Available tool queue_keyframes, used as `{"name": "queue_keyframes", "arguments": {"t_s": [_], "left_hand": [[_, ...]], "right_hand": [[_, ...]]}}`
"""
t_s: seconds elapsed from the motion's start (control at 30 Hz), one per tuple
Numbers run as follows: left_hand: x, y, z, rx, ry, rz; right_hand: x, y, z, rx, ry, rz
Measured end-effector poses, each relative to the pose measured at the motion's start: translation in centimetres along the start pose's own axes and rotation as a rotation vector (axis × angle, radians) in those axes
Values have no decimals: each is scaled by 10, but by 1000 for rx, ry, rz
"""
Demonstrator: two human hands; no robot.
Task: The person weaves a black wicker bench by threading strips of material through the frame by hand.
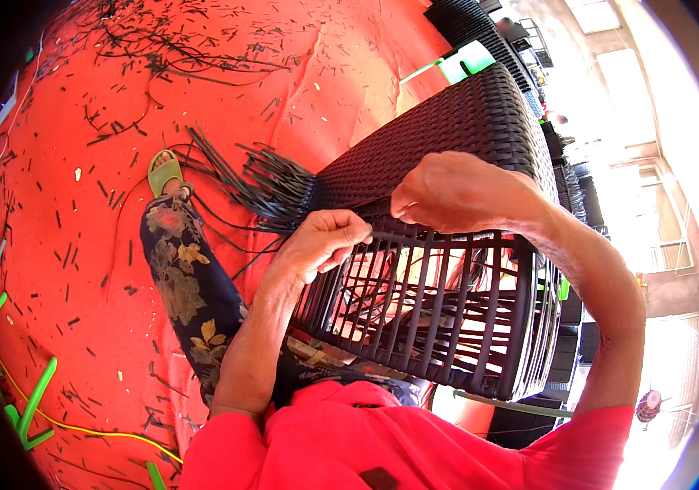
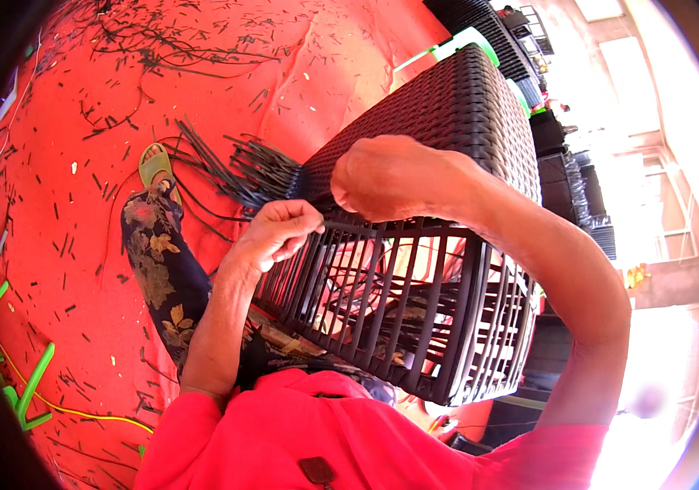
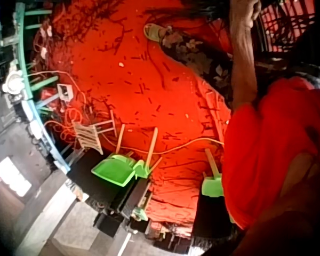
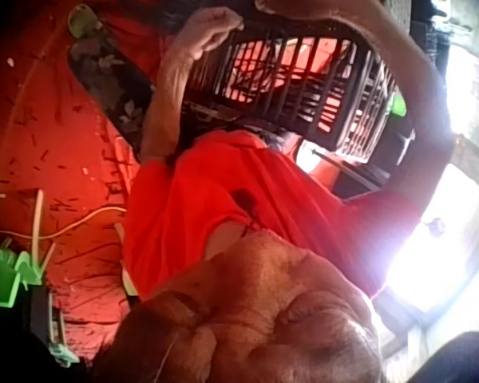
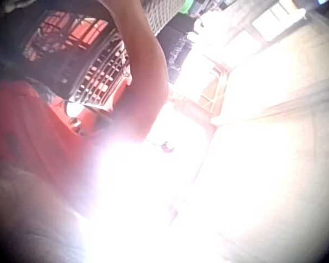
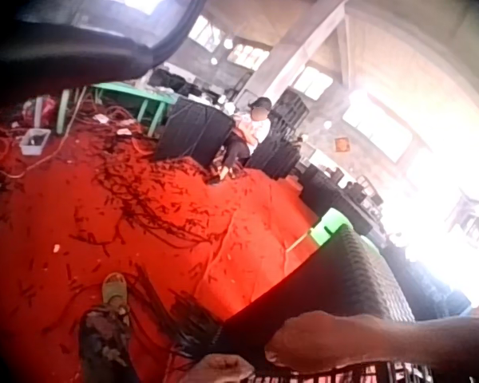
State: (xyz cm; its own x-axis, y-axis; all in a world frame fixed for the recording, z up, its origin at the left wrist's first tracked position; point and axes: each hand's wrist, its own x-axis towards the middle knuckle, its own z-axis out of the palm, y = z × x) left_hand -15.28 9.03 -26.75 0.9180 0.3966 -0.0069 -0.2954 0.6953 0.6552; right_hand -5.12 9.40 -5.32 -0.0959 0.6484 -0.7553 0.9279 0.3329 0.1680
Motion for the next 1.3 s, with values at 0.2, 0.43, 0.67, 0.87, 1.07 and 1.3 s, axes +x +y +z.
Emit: {"name": "queue_keyframes", "arguments": {"t_s": [0.2,0.43,0.67,0.87,1.07,1.3], "left_hand": [[0,-7,-8,-9,-69,-52],[10,-38,4,-170,-187,-131],[18,-31,15,-102,-369,-202],[22,-40,8,-73,-393,-189],[20,-39,-18,-32,-119,-139],[24,-59,-49,-45,91,-107]], "right_hand": [[24,-1,21,510,-271,136],[31,0,23,165,-305,62],[39,-9,30,-37,-328,101],[48,-4,40,-10,-378,188],[42,4,22,250,-367,213],[73,7,40,260,-418,177]]}}
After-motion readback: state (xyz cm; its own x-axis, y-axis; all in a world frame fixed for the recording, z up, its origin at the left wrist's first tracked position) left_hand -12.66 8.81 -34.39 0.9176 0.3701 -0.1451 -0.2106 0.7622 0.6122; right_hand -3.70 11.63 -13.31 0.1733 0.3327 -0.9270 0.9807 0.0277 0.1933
